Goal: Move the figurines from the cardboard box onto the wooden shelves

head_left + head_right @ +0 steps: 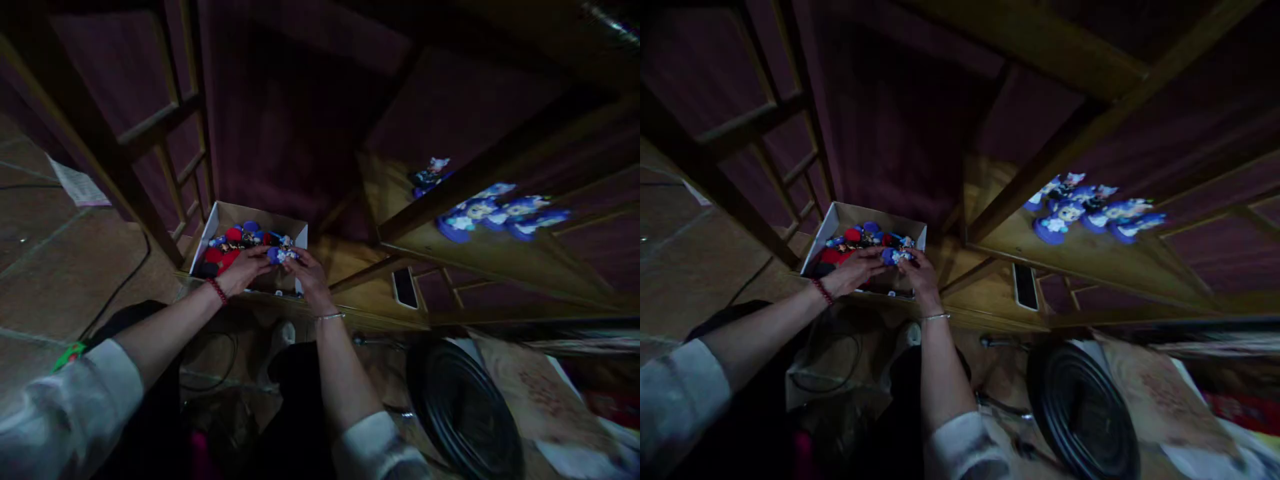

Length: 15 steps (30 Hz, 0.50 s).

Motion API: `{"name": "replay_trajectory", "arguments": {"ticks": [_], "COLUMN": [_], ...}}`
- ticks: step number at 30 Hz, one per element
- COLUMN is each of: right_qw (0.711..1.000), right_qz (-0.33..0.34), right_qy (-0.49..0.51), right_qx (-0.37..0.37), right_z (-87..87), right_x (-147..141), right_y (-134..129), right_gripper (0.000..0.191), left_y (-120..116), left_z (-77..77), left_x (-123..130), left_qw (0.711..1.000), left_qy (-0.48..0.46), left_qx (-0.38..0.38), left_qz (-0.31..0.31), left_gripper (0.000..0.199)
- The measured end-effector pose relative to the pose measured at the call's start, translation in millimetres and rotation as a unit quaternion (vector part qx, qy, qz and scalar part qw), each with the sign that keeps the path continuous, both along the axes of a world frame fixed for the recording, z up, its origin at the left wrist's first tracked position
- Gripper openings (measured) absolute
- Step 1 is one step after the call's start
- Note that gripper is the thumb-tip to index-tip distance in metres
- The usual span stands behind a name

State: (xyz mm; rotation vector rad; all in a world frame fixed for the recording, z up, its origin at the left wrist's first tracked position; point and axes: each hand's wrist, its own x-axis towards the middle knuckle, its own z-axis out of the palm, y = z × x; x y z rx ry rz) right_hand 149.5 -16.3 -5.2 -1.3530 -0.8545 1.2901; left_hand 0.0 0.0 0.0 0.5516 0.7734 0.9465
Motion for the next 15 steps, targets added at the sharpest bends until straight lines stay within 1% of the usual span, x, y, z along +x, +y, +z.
{"name": "replay_trajectory", "arguments": {"ticks": [4, 7, 10, 15], "right_qw": [1.000, 0.999, 0.996, 0.985], "right_qz": [-0.001, -0.006, 0.004, 0.023], "right_qy": [-0.020, -0.047, -0.091, -0.168], "right_qx": [0.008, 0.014, 0.021, 0.041], "right_z": [0.0, -0.3, -2.3, -8.0], "right_x": [-2.8, -4.9, -5.7, -4.3], "right_y": [1.2, 2.7, 4.5, 6.6], "right_gripper": [0.043, 0.040, 0.038, 0.034], "left_y": [3.1, 4.1, 3.7, 1.8], "left_z": [-2.9, -3.9, -2.6, 0.9], "left_x": [1.4, 1.0, 0.3, 0.7], "left_qw": [1.000, 1.000, 1.000, 0.999], "left_qy": [-0.001, 0.000, 0.010, 0.031], "left_qx": [-0.006, -0.004, -0.006, -0.016], "left_qz": [0.014, 0.017, 0.015, 0.013], "left_gripper": [0.020, 0.016, 0.011, 0.009]}}
